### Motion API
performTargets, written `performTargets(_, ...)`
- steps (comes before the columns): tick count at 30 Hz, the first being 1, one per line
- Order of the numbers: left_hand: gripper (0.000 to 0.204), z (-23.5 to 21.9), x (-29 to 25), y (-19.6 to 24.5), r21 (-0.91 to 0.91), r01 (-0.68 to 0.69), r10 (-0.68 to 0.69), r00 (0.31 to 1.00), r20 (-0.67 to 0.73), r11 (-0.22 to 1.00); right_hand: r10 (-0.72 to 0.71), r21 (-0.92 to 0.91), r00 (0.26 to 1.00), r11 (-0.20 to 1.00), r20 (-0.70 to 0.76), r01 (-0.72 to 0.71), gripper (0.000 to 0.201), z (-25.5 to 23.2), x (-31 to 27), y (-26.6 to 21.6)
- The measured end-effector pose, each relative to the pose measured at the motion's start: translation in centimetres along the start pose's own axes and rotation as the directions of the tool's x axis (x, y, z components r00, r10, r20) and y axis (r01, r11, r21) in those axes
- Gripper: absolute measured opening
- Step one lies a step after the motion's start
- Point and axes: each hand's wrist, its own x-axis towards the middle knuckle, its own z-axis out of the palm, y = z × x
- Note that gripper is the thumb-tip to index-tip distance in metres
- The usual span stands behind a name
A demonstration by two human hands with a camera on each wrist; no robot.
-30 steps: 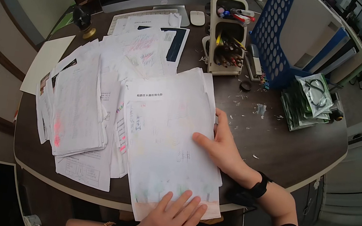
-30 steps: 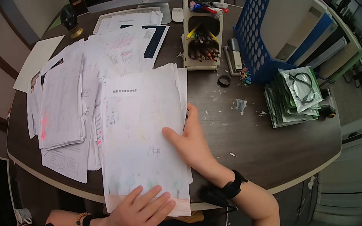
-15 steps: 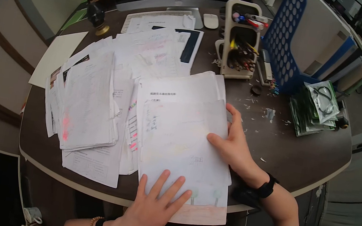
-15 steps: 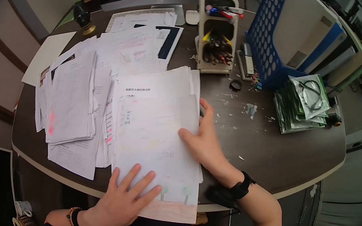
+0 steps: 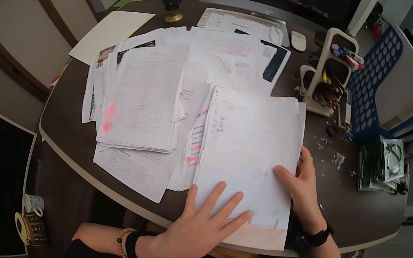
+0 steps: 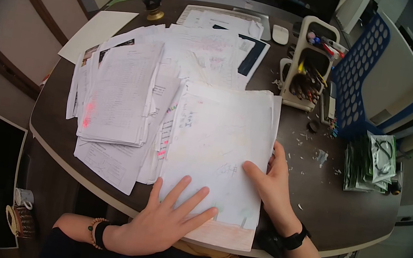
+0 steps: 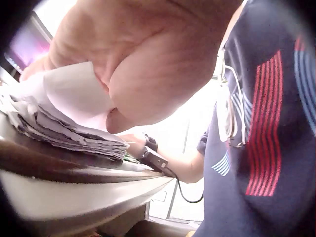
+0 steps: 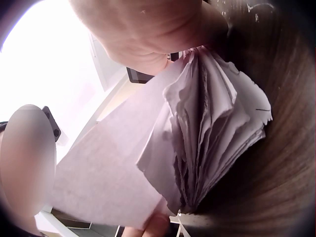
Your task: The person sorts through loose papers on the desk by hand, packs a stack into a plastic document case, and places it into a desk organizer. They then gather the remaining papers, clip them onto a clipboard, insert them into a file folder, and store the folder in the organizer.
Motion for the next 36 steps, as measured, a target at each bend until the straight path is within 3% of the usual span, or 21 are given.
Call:
performTargets(4, 0.058, 0.7, 0.9, -1.1, 0.082, 0.020, -0.020, 1.000, -0.002, 0.996, -0.001, 0.007, 1.000, 1.000, 0.001, 0.001, 0.056, 0.1, 0.1, -0.2)
performTargets(7, 0.063, 0.1, 0.7, -1.7, -0.035, 0.051, -0.050, 0.998, 0.028, 0.998, 0.028, 0.031, 0.999, 0.999, 0.034, -0.029, 0.049, 0.4, 0.2, -0.3)
performTargets(9, 0.067, -1.4, 0.0, -2.9, -0.229, 0.024, -0.039, 0.997, -0.063, 0.973, 0.038, 0.028, 0.998, 0.999, 0.044, -0.040, 0.045, 0.4, 0.2, -0.3)
performTargets(10, 0.067, -2.1, -0.4, -3.9, -0.227, 0.027, -0.042, 0.997, -0.062, 0.974, 0.048, 0.023, 0.997, 0.999, 0.060, -0.049, 0.041, 0.3, 0.1, -0.4)
performTargets(14, 0.056, -4.5, -1.8, -9.5, -0.069, 0.284, -0.292, 0.933, -0.209, 0.956, 0.081, 0.053, 0.994, 0.995, 0.072, -0.085, 0.031, -0.1, 0.2, -0.3)
performTargets(15, 0.056, -4.4, -2.0, -11.0, -0.064, 0.289, -0.296, 0.932, -0.210, 0.955, 0.079, 0.056, 0.994, 0.995, 0.079, -0.084, 0.031, -0.1, 0.3, -0.3)
performTargets(17, 0.048, -3.5, -2.5, -13.5, -0.031, 0.456, -0.452, 0.866, -0.215, 0.889, 0.100, 0.165, 0.994, 0.981, 0.038, -0.105, 0.028, -0.1, 0.3, -0.4)
performTargets(20, 0.038, -2.1, -3.4, -15.4, -0.086, 0.426, -0.435, 0.888, -0.151, 0.901, 0.134, 0.202, 0.988, 0.969, 0.073, -0.146, 0.028, -0.8, 0.7, -0.8)
performTargets(24, 0.030, -1.4, -3.8, -15.6, -0.110, 0.375, -0.391, 0.886, -0.250, 0.921, 0.173, 0.222, 0.977, 0.955, 0.121, -0.196, 0.034, -1.1, 0.8, -0.9)
performTargets(29, 0.022, -1.7, -4.3, -16.1, -0.390, 0.351, -0.484, 0.812, -0.327, 0.851, 0.101, 0.092, 0.987, 0.989, 0.122, -0.112, 0.041, -0.4, 0.3, -0.8)
performTargets(36, 0.014, -3.4, -4.2, -13.7, -0.553, 0.457, -0.657, 0.716, -0.236, 0.697, 0.066, 0.099, 0.995, 0.992, 0.080, -0.074, 0.042, -0.1, 0.1, -0.5)
